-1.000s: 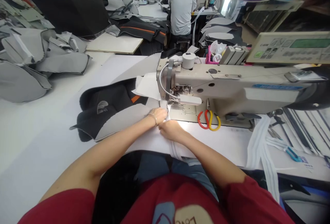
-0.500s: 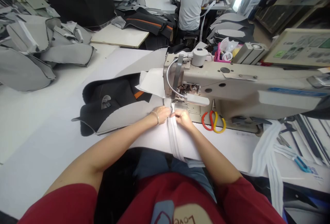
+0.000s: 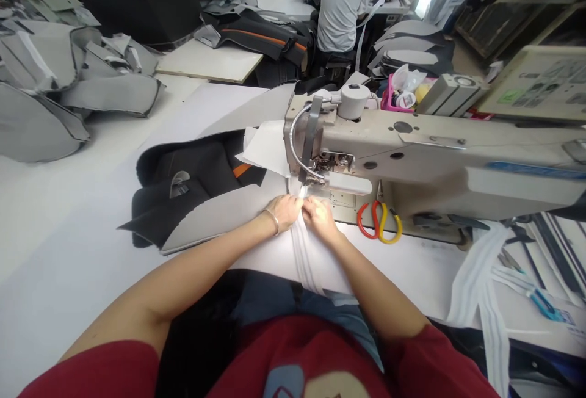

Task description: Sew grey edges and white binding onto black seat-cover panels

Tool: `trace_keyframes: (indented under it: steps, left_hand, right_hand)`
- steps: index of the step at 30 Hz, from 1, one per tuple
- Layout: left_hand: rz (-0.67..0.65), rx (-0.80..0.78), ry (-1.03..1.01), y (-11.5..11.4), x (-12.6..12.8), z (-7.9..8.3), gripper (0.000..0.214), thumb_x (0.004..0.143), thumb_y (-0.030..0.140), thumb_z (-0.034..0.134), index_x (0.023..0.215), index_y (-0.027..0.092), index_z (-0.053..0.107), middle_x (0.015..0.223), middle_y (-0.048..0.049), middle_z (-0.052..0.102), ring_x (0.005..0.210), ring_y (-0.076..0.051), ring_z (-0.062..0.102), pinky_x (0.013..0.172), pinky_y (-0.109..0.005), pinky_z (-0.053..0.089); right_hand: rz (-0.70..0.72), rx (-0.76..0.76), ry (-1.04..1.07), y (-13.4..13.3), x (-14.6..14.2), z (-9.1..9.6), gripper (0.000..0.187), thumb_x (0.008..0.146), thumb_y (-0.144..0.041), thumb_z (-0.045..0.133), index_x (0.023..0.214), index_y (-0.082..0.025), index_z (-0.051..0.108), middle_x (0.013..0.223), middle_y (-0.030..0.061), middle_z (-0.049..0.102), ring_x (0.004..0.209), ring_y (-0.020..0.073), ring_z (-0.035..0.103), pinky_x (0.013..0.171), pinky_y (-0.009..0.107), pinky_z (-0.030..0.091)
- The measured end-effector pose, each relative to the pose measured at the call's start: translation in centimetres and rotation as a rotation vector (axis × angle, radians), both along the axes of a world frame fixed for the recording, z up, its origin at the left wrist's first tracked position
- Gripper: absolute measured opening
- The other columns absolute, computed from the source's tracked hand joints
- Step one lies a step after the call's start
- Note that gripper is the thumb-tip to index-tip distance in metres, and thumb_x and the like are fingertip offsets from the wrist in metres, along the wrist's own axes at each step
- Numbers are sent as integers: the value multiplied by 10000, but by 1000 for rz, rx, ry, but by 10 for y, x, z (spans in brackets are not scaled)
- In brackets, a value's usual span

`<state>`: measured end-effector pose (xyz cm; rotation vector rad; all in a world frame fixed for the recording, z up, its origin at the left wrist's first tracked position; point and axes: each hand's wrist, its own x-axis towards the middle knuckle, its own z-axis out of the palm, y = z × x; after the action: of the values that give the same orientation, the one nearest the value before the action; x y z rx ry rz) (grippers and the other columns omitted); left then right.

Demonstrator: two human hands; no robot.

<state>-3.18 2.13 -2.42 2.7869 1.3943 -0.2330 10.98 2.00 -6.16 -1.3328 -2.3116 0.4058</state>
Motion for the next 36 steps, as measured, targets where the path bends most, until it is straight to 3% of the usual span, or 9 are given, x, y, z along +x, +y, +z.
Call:
trace_keyframes:
  steps: [3, 8, 17, 20, 24, 28, 32, 36]
  left_hand:
    - [68, -2, -15, 0, 2, -1, 192, 733, 109, 405, 900, 93, 497, 819, -104, 554, 782, -209, 525, 703, -327, 427]
    - [69, -49, 21, 1, 5, 0, 203, 748, 132, 402, 891, 75, 535, 838, -132, 554, 811, -224, 528, 734, -345, 422]
    - [142, -2, 35, 15, 19, -4, 232, 768, 109, 362, 862, 65, 570, 826, -144, 575, 819, -221, 530, 728, -338, 404]
    - [207, 60, 26, 11, 26, -3, 255, 783, 106, 342, 908, 54, 559, 853, -158, 568, 830, -232, 513, 721, -365, 392]
    - [185, 266, 1, -14, 20, 8, 313, 819, 121, 299, 1049, 80, 508, 957, -162, 553, 927, -249, 458, 813, -445, 326]
    - [130, 408, -1, -34, -3, 17, 356, 843, 131, 253, 1130, 143, 463, 1055, -142, 526, 978, -245, 431, 867, -465, 271]
    - [46, 328, 41, -27, -23, 18, 368, 849, 123, 218, 1116, 94, 470, 853, -142, 560, 806, -214, 502, 683, -356, 380]
    - [-59, 233, 78, -20, -20, 17, 392, 859, 122, 190, 1191, 77, 394, 796, -126, 564, 755, -192, 547, 608, -302, 413]
  right_hand:
    - [36, 24, -74, -2, -1, 1, 205, 790, -134, 375, 777, -174, 575, 731, 19, 511, 659, 120, 449, 625, 262, 243]
    - [56, 45, -146, 0, 0, 0, 219, 809, -135, 346, 751, -162, 556, 750, 28, 501, 639, 119, 424, 617, 277, 211]
    - [-20, 12, -190, 11, 0, 5, 234, 833, -180, 330, 778, -158, 556, 790, 47, 512, 700, 149, 446, 645, 291, 220]
    - [-50, -13, -115, 11, 2, 4, 227, 833, -207, 340, 935, -168, 539, 839, 57, 522, 782, 171, 460, 661, 285, 242]
    - [-23, 37, 2, 5, 7, 2, 352, 807, -185, 363, 1154, -140, 397, 929, 80, 525, 879, 187, 461, 703, 285, 270]
    - [120, 86, 27, -4, 12, 3, 282, 775, -99, 353, 999, -167, 509, 854, 52, 554, 787, 150, 494, 713, 277, 260]
    - [146, -11, 173, -6, 15, 1, 173, 746, -116, 418, 775, -180, 576, 745, 6, 587, 667, 105, 508, 705, 253, 269]
    - [66, -187, 380, -4, 18, 1, 77, 699, -188, 520, 659, -169, 582, 643, -10, 598, 581, 98, 503, 684, 233, 325]
